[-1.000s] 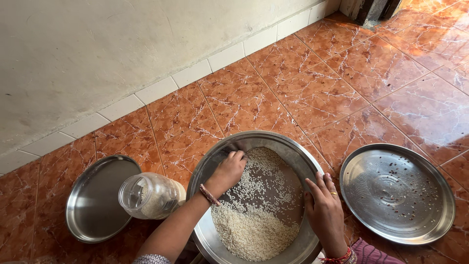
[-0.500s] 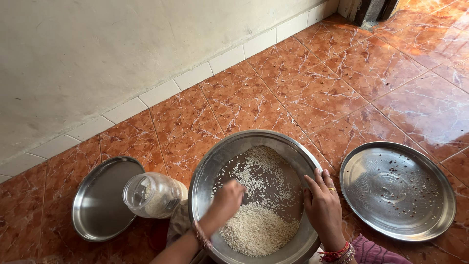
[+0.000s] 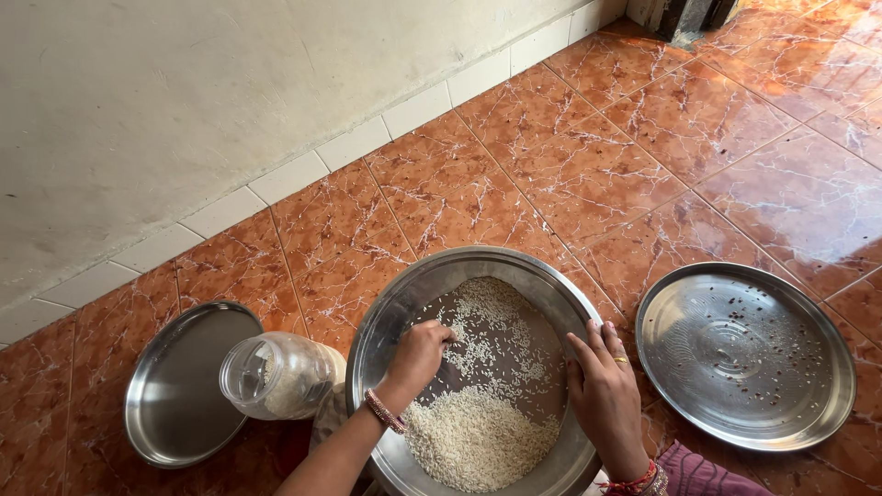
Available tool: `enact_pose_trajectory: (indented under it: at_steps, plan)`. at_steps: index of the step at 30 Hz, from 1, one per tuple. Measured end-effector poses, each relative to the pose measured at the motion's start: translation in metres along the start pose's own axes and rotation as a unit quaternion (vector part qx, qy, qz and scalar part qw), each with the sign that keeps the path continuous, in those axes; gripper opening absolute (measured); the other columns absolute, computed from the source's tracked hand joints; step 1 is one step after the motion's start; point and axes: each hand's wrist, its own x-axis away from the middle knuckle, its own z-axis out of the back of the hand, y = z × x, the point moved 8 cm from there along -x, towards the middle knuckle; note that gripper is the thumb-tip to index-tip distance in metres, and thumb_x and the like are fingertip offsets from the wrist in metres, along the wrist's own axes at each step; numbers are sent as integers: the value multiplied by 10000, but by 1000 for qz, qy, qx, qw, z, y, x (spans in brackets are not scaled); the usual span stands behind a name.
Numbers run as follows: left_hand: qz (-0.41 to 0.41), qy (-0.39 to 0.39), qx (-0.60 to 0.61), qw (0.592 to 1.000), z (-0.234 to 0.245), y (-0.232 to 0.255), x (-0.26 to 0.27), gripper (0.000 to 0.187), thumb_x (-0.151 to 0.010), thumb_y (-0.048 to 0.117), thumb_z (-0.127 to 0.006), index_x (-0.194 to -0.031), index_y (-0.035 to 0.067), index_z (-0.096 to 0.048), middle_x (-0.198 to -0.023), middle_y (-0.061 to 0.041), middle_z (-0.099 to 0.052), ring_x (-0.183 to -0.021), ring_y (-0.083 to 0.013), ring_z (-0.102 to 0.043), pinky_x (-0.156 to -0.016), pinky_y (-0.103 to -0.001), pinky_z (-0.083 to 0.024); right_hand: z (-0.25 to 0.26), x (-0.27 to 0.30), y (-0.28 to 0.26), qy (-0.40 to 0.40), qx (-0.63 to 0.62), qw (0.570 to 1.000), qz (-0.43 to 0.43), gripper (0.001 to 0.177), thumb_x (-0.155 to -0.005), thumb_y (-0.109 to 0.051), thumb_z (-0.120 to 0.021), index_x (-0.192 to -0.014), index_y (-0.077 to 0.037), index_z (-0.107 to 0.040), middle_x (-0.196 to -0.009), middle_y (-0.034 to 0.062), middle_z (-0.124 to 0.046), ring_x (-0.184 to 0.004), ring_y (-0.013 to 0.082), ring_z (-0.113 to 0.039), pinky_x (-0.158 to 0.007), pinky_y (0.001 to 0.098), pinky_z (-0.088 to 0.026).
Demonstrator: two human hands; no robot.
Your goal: The person sits on a tiled floor and sorts rice in a large metal tray by hand, picking out small debris and transferring it to a smaller tray. A clear plastic jar containing rice is visible nearby.
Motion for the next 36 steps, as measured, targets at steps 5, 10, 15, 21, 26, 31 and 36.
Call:
enact_pose_trajectory:
  at_steps: [5,10,15,21,26,31,36]
  plan:
    - [-15,-2,-5,1000,9,12,2,71,-848,86,-753,-917,84,-770,-940,-99,-735,-861,-262,-727,-801,-372,-590,0,0,-1,-5,-1,1000,-5,356,-869,-169,-659,-1210,-76,-701,-1402,199,-595,-1393,396,-481,-1090,469,-433]
    - [-55,-13,-106,993,8,30,4,82,-856,147,-763,-862,70,-735,-897,-98,-698,-878,-250,-687,-777,-376,-586,-2,0,0,-10,8,1000,-6,354,-874,-176,-662,-1213,-82,-704,-1407,199,-588,-1390,398,-479,-1088,474,-434]
    - [-88,-14,-171,981,-3,31,3,122,-881,150,-741,-877,35,-698,-923,-110,-690,-868,-226,-677,-728,-334,-605,-2,0,0,-11,7,1000,-5,357,-866,-163,-664,-1210,-75,-704,-1422,185,-586,-1396,392,-479,-1101,470,-432]
    - [39,-78,-27,996,-4,6,-14,142,-987,194,-656,-922,72,-686,-831,-56,-707,-668,-118,-668,-574,-228,-594,-3,1,2,-12,3,1000,-7,350,-868,-166,-665,-1202,-69,-707,-1417,188,-584,-1395,393,-479,-1091,468,-438]
    - [47,185,-47,981,89,-5,-29,284,-943,254,-647,-1135,47,-677,-1002,-98,-740,-790,-193,-699,-692,-294,-596,-3,0,1,-11,4,1000,-5,342,-874,-161,-652,-1198,-67,-706,-1422,185,-586,-1391,396,-482,-1093,468,-435]
    - [83,100,-18,991,75,-15,-17,341,-962,240,-602,-1244,63,-674,-1325,-102,-675,-1114,-238,-686,-984,-340,-558,-3,-1,1,-14,3,1000,-10,356,-865,-168,-656,-1202,-67,-704,-1418,188,-583,-1386,398,-478,-1096,467,-423]
    - [107,-3,-115,988,20,-9,-3,392,-960,280,-596,-1257,27,-642,-1274,-191,-619,-1089,-291,-639,-881,-365,-571,-5,1,2,-10,3,1000,-6,340,-878,-169,-645,-1200,-76,-706,-1426,182,-581,-1398,383,-478,-1124,464,-411]
